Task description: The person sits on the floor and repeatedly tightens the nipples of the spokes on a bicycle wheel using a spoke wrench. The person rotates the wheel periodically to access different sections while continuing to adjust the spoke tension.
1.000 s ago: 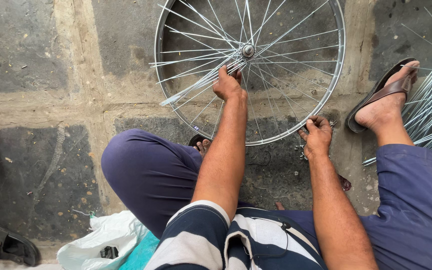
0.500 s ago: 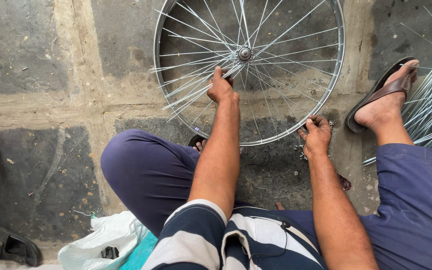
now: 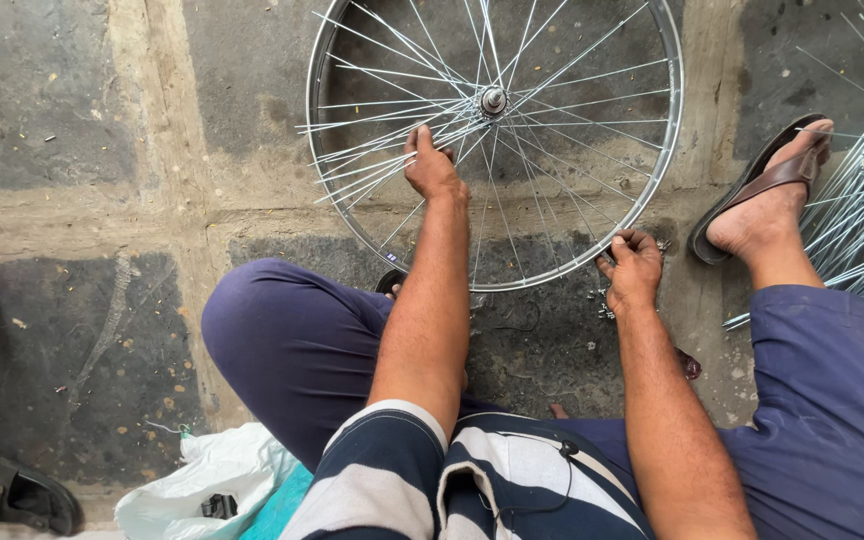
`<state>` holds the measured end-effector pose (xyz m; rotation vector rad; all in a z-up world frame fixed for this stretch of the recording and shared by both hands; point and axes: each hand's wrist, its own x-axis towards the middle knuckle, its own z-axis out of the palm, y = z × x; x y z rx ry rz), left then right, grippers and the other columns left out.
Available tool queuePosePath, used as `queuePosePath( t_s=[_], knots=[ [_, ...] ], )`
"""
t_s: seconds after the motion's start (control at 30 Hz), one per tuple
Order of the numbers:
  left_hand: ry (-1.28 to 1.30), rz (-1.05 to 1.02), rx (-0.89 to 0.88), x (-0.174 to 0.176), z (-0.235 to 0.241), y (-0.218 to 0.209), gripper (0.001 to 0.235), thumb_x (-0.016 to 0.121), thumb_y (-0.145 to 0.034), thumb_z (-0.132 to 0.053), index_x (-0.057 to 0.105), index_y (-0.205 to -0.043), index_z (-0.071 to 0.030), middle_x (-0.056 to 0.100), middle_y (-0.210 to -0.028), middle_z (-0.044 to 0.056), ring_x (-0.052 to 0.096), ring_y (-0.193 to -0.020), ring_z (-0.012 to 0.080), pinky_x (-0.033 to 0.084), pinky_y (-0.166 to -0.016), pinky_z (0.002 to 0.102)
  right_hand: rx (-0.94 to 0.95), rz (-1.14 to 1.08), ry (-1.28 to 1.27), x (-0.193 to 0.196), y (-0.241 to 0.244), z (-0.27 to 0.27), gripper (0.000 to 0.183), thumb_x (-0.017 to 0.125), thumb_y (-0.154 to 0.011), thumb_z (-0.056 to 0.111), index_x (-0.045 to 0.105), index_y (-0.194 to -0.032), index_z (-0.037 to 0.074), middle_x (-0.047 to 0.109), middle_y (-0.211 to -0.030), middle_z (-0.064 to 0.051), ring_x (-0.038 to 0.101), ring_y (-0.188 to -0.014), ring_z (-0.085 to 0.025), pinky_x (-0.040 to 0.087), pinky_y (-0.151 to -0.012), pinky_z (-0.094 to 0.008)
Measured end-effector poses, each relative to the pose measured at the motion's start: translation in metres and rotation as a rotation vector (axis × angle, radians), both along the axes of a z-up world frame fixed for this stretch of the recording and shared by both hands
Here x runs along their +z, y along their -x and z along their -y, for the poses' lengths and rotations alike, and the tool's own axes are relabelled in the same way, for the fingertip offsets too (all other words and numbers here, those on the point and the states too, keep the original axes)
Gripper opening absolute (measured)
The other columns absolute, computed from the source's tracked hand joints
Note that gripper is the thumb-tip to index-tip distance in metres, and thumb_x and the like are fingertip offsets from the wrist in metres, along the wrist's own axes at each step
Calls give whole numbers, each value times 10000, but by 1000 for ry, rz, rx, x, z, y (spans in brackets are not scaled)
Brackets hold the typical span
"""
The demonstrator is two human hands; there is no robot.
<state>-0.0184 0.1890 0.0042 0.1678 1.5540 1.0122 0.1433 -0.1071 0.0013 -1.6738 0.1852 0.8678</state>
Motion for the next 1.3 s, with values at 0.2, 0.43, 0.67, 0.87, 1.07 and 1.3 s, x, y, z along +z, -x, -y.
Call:
queuePosePath(
  t_s=[0.2, 0.43, 0.67, 0.87, 1.07, 1.3],
  knots=[
    [-104, 72, 37, -1, -16, 13, 429, 659, -925, -148, 644, -1354, -143, 711, -1152, 74, 582, -887, 154, 478, -739, 322, -10, -3, -3, -9, -4, 2, 76, 604, -1021, 76, 593, -1077, 126, 631, -1019, 6, 649, -928, -139, 588, -792, -359],
    [111, -559, -468, 6, 96, 4, 624, 728, -969, -450, 550, -1375, -10, 613, -1267, 227, 634, -1090, 326, 456, -888, 402, 9, 42, -37, -25, -7, 4, 84, 608, -1021, 72, 602, -1088, 122, 626, -999, 4, 624, -901, -130, 568, -767, -355],
    [51, 112, -1028, -2, 182, -32, 304, 751, -899, -304, 783, -993, -17, 733, -856, 111, 607, -737, 208, 480, -668, 393, 26, 67, -96, -23, -6, 7, 84, 623, -996, 68, 605, -1061, 116, 613, -988, 37, 630, -923, -113, 582, -786, -366],
    [-732, -1277, -1115, 5, 208, -20, 300, 816, -723, -461, 730, -916, -248, 762, -1313, 112, 701, -1123, 368, 524, -824, 460, -8, 24, -136, -8, -9, 8, 77, 627, -1014, 64, 606, -1060, 122, 598, -922, 26, 609, -846, -116, 602, -804, -343],
    [-276, -398, -1500, -16, 193, 7, 328, 722, -921, -339, 616, -1105, -89, 740, -1058, 152, 692, -1027, 368, 515, -873, 481, 2, 35, -145, 2, -5, 16, 101, 668, -987, 34, 627, -1058, 93, 691, -980, -10, 663, -812, -110, 565, -720, -258],
    [-357, -416, -1386, -29, 203, -9, 266, 692, -933, -345, 644, -1068, -120, 769, -977, 115, 720, -959, 355, 530, -814, 479, 318, 106, 127, 2, 29, 50, 153, 707, -888, -20, 723, -1032, 30, 743, -835, -38, 689, -711, -123, 546, -637, -244]
  ],
)
